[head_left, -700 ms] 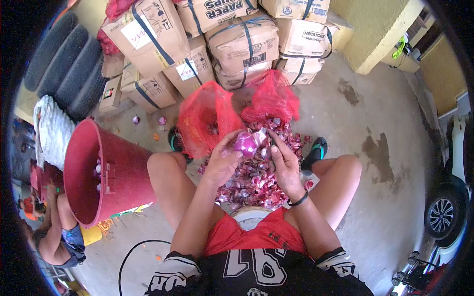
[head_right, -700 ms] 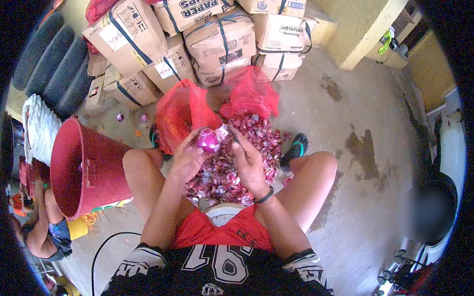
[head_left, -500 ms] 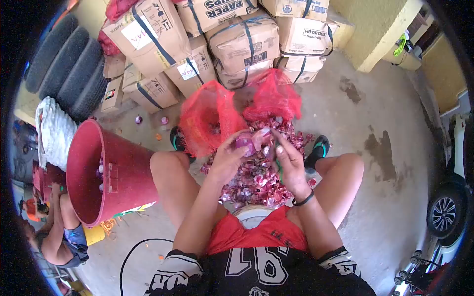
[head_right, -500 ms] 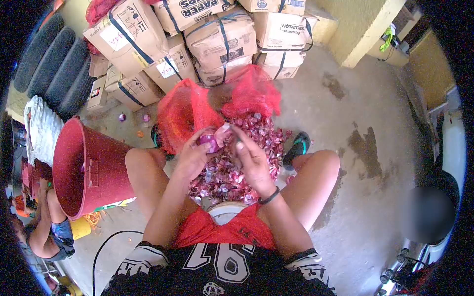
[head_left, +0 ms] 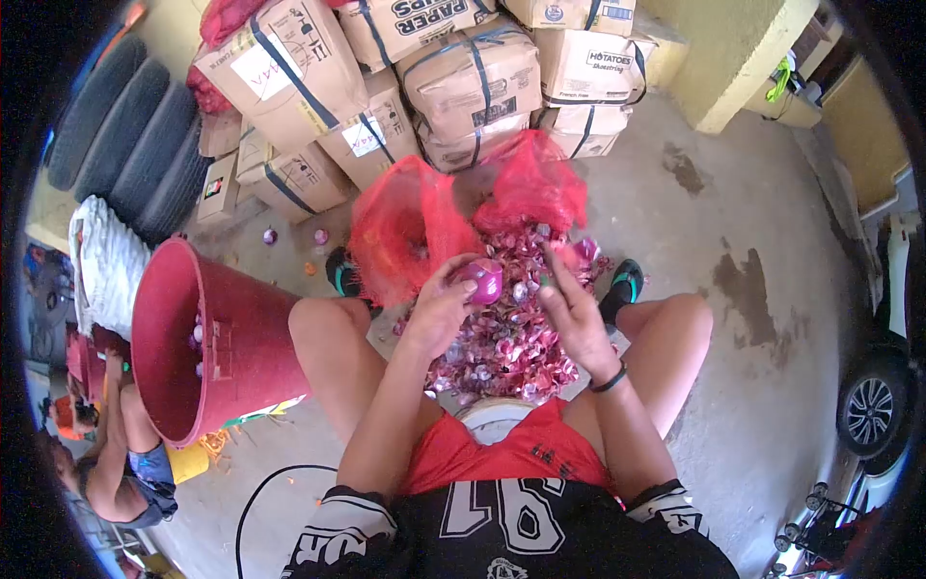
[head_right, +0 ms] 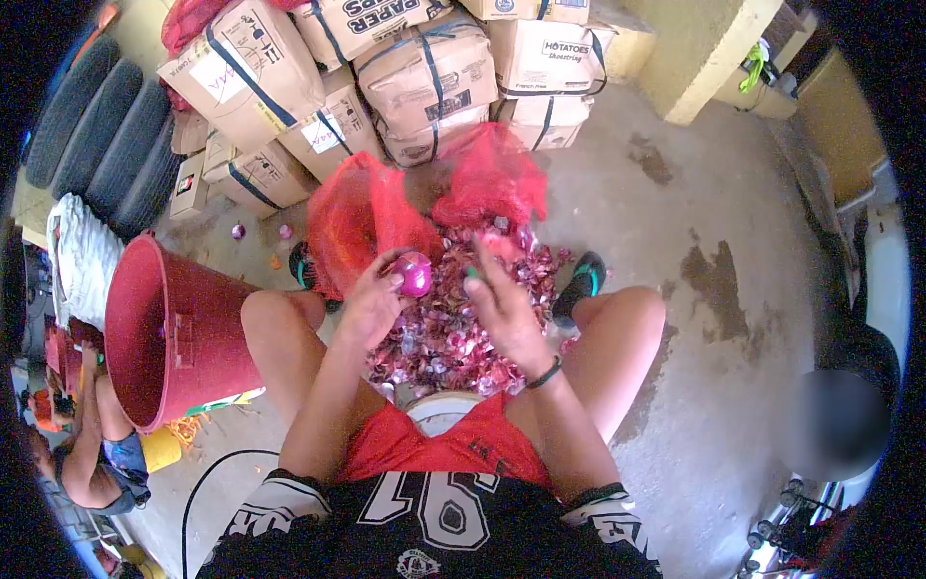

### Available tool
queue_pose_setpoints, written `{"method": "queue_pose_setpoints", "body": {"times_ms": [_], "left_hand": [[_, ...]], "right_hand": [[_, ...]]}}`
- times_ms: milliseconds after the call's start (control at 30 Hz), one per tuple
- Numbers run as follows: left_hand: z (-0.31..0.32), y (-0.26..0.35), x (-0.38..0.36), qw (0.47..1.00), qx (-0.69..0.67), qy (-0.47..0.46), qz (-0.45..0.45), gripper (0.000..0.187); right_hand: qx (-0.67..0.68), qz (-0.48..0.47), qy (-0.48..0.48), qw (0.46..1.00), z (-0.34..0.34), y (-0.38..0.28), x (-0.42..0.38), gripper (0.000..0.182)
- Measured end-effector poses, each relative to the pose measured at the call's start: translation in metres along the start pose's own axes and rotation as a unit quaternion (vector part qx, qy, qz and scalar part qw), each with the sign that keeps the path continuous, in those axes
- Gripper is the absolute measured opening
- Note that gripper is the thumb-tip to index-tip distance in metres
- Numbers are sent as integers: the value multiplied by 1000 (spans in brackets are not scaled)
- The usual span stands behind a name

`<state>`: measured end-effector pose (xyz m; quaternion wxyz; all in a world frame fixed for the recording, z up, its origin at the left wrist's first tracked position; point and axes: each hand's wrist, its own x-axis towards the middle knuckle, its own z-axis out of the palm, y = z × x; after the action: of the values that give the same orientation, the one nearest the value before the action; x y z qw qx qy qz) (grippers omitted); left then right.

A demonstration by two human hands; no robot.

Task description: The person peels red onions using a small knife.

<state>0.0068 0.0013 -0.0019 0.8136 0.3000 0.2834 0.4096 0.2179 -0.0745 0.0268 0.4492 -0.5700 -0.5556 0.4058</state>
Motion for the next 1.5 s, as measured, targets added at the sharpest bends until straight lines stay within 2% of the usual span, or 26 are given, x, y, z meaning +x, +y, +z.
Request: {"method": "queue_pose_setpoints", "body": {"times_ms": [67,100,200,233,333,433,533,567,633,733,767,833,933,967,1100,1167,1200,1233,1267,1300,1367,1400,1467,1500], "left_hand": [[-2,-1,-4,999,32,10,14,44],[-4,-1,-5,999,37,2,17,44],[-7,0,-5,999,42,-17,22,46],[-5,1,-6,999,37,-16,23,48],[-8,4,-8,995,83,-42,38,56],[-10,8,-12,991,104,-72,42,63],[-7,10,-14,994,62,-70,60,62],[-7,11,-16,995,44,-64,70,61],[-7,15,-18,997,-14,-60,53,51],[-9,15,-18,994,-81,-59,33,39],[-11,14,-17,993,-99,-58,28,36],[-17,10,-14,991,-125,-54,19,34],[-27,-1,-12,989,-144,-11,20,36],[-30,-3,-10,989,-147,7,26,37],[-41,19,-14,984,-150,9,93,33],[-65,64,-27,971,-151,16,185,36],[-79,92,-34,951,-179,86,237,37],[-77,128,-45,925,-165,29,340,40],[-89,158,-57,882,-285,-60,370,45],[-88,177,-61,827,-332,71,447,45],[-91,186,-51,858,-288,84,417,47],[-92,187,-46,872,-266,92,400,47],[-101,167,-17,919,-214,88,319,37],[-104,152,0,938,-174,102,281,34]], "right_hand": [[-34,40,-71,996,8,-12,-6,59],[-27,-46,-73,996,13,-11,-5,62],[-118,-119,-81,983,20,-16,-3,59],[-96,-103,-78,987,21,-17,-3,51],[-123,-130,-8,984,23,-5,-1,46],[-72,-149,39,985,20,1,4,43],[122,21,57,991,15,-6,-1,44],[160,32,70,984,14,-5,-1,44],[106,55,51,991,9,0,0,44],[-20,20,28,999,17,4,4,45],[-21,33,4,999,19,2,2,45],[-86,-68,9,994,27,11,3,45],[-54,-40,-1,998,37,9,-1,44],[-62,-68,6,996,41,12,-2,44],[-65,-81,7,995,35,-2,1,42],[-38,-9,-2,999,16,-15,4,42],[-34,10,3,999,4,-16,9,43],[-28,26,15,999,-9,-11,12,43],[-11,34,31,999,-20,-8,17,43],[16,43,44,998,-26,-8,22,44],[137,87,59,985,-34,-15,31,44],[113,68,59,989,-34,-15,37,44],[66,33,65,995,-35,-12,48,44],[50,56,48,996,-39,-22,51,43]]}}
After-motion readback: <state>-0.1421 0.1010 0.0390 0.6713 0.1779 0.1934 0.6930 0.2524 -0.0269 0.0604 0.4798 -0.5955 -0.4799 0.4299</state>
